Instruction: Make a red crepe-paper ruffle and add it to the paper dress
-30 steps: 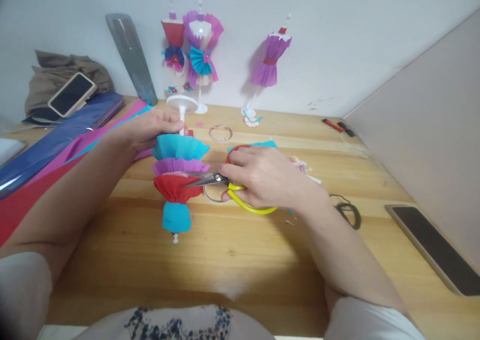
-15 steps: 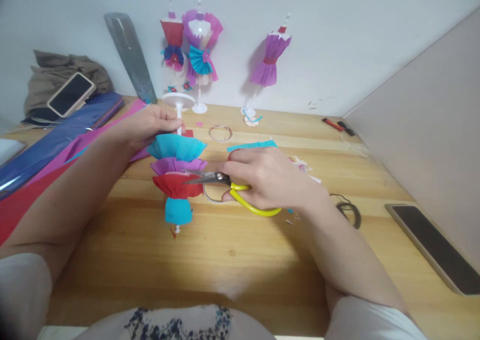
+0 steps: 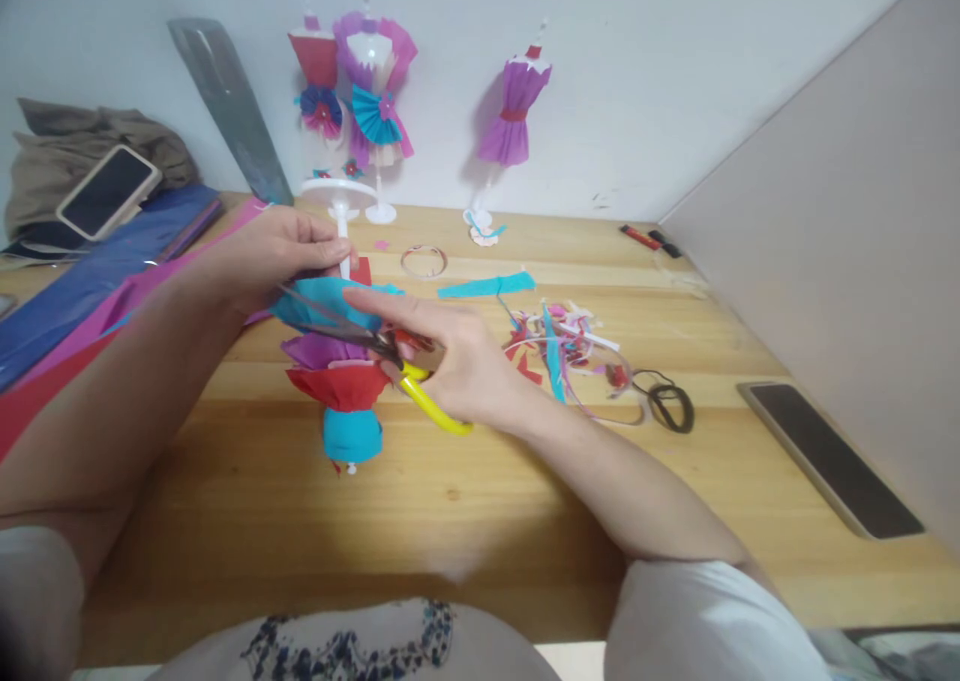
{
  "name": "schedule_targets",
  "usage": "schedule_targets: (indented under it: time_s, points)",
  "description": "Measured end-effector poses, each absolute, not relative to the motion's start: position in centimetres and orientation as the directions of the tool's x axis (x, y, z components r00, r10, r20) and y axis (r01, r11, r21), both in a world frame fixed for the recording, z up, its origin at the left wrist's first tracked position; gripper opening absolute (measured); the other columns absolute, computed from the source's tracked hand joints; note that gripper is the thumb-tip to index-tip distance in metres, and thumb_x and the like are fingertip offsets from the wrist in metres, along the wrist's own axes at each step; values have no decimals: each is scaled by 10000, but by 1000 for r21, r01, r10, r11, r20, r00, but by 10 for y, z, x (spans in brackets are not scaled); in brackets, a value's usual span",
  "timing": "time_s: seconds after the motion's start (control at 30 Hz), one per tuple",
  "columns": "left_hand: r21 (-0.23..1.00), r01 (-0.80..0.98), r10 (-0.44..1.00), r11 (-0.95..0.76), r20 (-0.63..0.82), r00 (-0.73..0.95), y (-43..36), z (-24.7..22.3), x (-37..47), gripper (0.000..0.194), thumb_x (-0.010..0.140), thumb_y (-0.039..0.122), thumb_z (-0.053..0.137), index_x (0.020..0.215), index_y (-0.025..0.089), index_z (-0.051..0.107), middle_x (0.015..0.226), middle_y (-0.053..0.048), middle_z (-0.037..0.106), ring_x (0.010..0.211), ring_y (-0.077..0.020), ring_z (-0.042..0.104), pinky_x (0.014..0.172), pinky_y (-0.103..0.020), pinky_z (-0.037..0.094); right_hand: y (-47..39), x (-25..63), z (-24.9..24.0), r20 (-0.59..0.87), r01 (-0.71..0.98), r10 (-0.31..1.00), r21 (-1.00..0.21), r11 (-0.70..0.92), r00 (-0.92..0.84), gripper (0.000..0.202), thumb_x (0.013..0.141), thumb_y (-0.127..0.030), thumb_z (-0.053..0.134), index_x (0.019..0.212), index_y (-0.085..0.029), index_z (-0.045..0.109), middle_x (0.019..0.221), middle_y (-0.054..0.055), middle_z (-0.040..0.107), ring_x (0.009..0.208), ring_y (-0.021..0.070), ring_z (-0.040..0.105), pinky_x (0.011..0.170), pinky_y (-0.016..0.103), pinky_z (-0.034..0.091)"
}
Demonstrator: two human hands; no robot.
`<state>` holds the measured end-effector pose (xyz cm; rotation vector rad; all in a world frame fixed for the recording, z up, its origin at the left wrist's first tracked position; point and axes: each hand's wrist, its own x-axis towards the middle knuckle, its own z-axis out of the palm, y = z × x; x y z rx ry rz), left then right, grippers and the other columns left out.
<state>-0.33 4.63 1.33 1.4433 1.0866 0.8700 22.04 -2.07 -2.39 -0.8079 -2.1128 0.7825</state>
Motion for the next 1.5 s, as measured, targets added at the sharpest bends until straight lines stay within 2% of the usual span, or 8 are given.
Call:
schedule_targets:
  time_s: [0.17, 0.37, 0.53, 0.7, 0.87, 1.03, 1.2, 1.5]
  points:
    - [950, 306, 935, -55, -59, 350, 45, 15, -4, 191, 867, 198, 628, 689, 131, 620, 535, 32, 473, 530, -75, 471, 538, -185, 349, -19, 221, -22, 517, 291, 654, -616, 733, -552, 349, 984, -275, 560, 1314, -274, 675, 1073, 47, 770, 885, 212, 717, 814, 361, 614]
    - [926, 375, 933, -37, -102, 346, 39, 17, -2, 294, 907, 232, 596, 633, 126, 567, 531, 36, 468, 461, -32, 410, 523, -163, 336, -16, 221, -23, 580, 262, 553, -511, 819, -598, 402, 938, -141, 570, 1305, -268, 672, 860, -10, 727, 730, 140, 670, 710, 276, 591]
    - [950, 312, 927, 0, -117, 357, 40, 20, -2, 328, 919, 198, 598, 602, 124, 560, 535, 25, 478, 438, -35, 420, 485, -164, 326, -13, 226, -22, 615, 302, 543, -458, 836, -571, 319, 925, -196, 642, 1231, -265, 703, 798, -10, 706, 660, 146, 622, 653, 289, 562]
    - [981, 164, 933, 101, -150, 326, 49, 21, -10, 345, 944, 130, 539, 605, 110, 598, 543, -14, 548, 448, -68, 468, 466, -190, 372, 0, 247, -10, 628, 171, 466, -472, 865, -623, 344, 899, -390, 736, 1207, -243, 691, 863, 17, 684, 686, 153, 576, 643, 297, 507]
    - [989, -25, 946, 143, -130, 298, 58, 16, -17, 351, 930, 82, 556, 583, 121, 587, 537, 8, 529, 471, -54, 469, 494, -172, 386, 13, 259, -4, 532, 198, 341, -308, 931, -775, 423, 971, -522, 604, 1284, -240, 640, 909, 49, 601, 818, 188, 588, 731, 332, 493]
    - [989, -27, 944, 146, -131, 304, 58, 15, -17, 395, 911, 94, 566, 519, 137, 548, 495, 12, 487, 446, -60, 401, 488, -193, 370, 14, 255, -6, 529, 208, 257, -151, 966, -809, 374, 999, -457, 580, 1314, -259, 612, 830, 19, 572, 754, 175, 580, 679, 302, 470]
    - [990, 61, 942, 128, -141, 303, 57, 16, -14, 394, 921, 107, 531, 530, 128, 578, 497, -3, 503, 451, -68, 402, 487, -199, 350, 11, 257, -6, 470, 298, 316, -115, 948, -824, 326, 958, -277, 625, 1281, -235, 645, 836, 45, 578, 778, 205, 594, 686, 327, 462]
    - [988, 97, 932, 120, -146, 331, 55, 16, -11, 393, 893, 94, 550, 502, 129, 555, 468, 4, 502, 432, -64, 403, 481, -198, 346, 18, 260, -12, 487, 297, 248, 26, 954, -838, 337, 942, -234, 611, 1272, -190, 663, 829, 51, 582, 785, 217, 585, 686, 338, 479]
